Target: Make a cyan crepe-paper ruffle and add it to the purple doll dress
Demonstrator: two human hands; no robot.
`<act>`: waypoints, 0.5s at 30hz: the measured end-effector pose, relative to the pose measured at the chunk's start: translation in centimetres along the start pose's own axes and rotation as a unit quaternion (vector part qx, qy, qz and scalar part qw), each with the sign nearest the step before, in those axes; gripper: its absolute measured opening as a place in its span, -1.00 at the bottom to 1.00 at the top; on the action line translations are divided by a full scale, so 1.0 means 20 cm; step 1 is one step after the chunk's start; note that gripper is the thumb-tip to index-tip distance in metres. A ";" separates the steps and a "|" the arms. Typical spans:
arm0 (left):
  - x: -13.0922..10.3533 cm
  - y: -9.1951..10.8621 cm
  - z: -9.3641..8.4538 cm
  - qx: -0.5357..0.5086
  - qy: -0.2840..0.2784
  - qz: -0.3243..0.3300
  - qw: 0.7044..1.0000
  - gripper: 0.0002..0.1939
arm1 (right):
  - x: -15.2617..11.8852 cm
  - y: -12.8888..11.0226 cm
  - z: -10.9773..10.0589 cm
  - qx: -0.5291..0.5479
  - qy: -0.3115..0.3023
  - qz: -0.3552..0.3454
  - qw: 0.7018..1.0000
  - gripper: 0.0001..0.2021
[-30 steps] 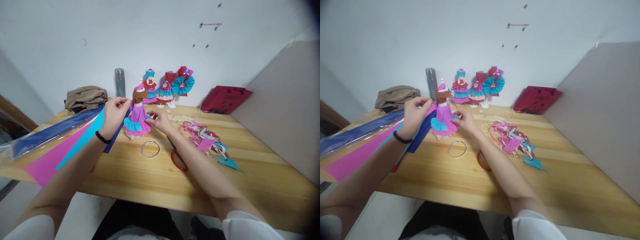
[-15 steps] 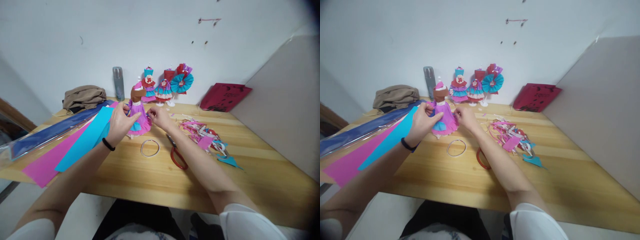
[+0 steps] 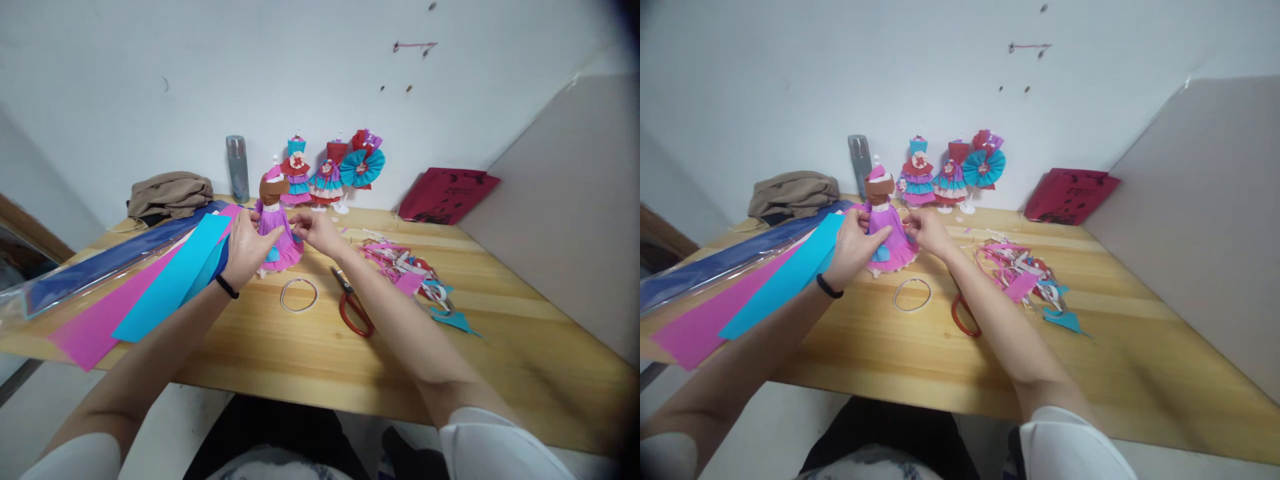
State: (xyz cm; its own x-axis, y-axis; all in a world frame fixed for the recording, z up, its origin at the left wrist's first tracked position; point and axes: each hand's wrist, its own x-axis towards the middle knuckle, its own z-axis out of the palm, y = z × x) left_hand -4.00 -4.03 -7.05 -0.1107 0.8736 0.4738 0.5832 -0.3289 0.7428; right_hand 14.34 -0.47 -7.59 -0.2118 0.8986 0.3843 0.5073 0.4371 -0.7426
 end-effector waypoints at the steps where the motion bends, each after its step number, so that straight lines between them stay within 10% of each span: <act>1: 0.00 0.00 0.00 -0.002 0.001 -0.002 1.000 -0.58 | 0.00 0.00 0.00 0.018 0.000 0.006 1.000 -0.82; 15: -0.01 -0.03 0.02 -0.027 0.004 -0.019 0.999 -0.61 | -0.02 0.05 0.05 0.142 0.033 0.063 0.987 -0.82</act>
State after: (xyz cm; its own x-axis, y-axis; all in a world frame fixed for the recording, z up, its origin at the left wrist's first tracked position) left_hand -4.00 -3.93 -7.83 -0.1383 0.8834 0.4477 0.5348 -0.3138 0.7845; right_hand 14.03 -0.45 -9.03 -0.1027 0.9462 0.3068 0.2702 0.3233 -0.9069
